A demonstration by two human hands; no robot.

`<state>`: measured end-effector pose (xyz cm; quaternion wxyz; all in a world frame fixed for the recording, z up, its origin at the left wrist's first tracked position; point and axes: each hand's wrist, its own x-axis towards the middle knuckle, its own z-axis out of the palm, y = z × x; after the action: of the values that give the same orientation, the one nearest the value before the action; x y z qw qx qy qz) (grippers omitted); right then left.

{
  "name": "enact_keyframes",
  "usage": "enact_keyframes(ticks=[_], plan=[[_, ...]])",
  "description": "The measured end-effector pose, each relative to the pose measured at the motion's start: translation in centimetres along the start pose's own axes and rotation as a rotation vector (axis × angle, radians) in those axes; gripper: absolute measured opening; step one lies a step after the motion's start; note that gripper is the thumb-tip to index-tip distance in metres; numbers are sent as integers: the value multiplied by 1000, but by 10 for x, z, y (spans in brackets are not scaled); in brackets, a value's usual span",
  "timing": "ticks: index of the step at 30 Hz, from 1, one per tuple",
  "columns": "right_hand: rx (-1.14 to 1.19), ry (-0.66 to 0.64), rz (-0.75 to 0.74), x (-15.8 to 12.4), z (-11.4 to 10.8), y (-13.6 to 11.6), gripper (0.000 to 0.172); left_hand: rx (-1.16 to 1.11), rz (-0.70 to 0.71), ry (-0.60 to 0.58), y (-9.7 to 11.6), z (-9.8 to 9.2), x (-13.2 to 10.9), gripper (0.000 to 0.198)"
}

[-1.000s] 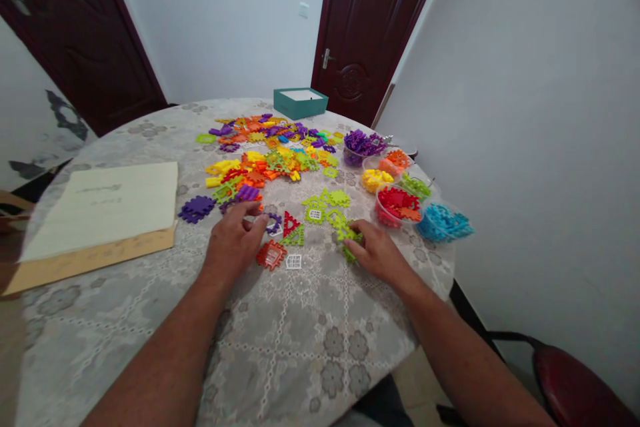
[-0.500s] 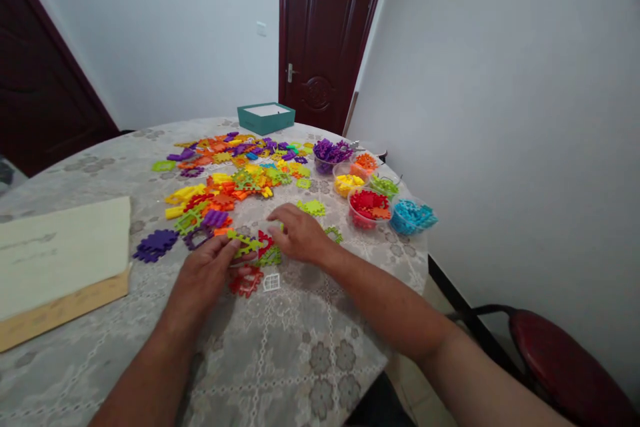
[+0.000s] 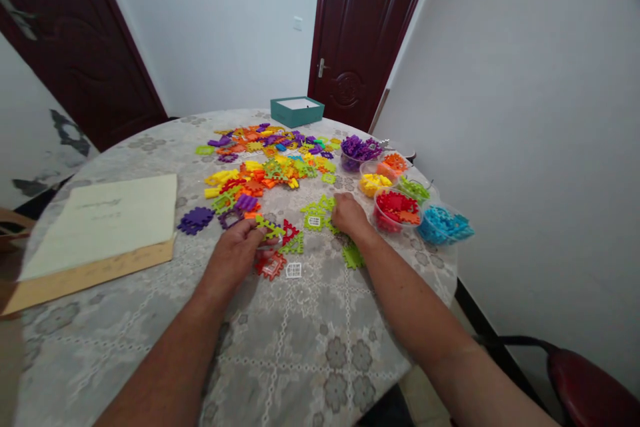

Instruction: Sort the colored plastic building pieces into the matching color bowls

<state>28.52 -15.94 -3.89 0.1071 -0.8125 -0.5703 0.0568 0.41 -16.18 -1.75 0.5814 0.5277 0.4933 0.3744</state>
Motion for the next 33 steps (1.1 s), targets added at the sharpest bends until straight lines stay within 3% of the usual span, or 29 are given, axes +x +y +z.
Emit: enact_keyframes(ticks=[6,13,17,21,25,28,33], plan=[[137,74,16,8,4,20,63,-2,10,-4,0,0,-2,23],[279,168,-11,10,9,32,32,-8,41,-29,-7,0,2,20],[589,258,-81,2,1,17,25,-42,5,-44,-7,0,2,24],[1055,-28,-135,-18,-4,-19,34,-134,-18,-53,-7,1,0,33],[1204,-262,-254,-41,-1,-51,33,-192,-4,-149,-9,1,0,31],[1173,-311,-298,-51,7,-65,27,-200,22,-226,-10,1,-1,29],[1087,-268,-318,-56,24,-73,24,-60,16,-308,-9,2,-3,29]])
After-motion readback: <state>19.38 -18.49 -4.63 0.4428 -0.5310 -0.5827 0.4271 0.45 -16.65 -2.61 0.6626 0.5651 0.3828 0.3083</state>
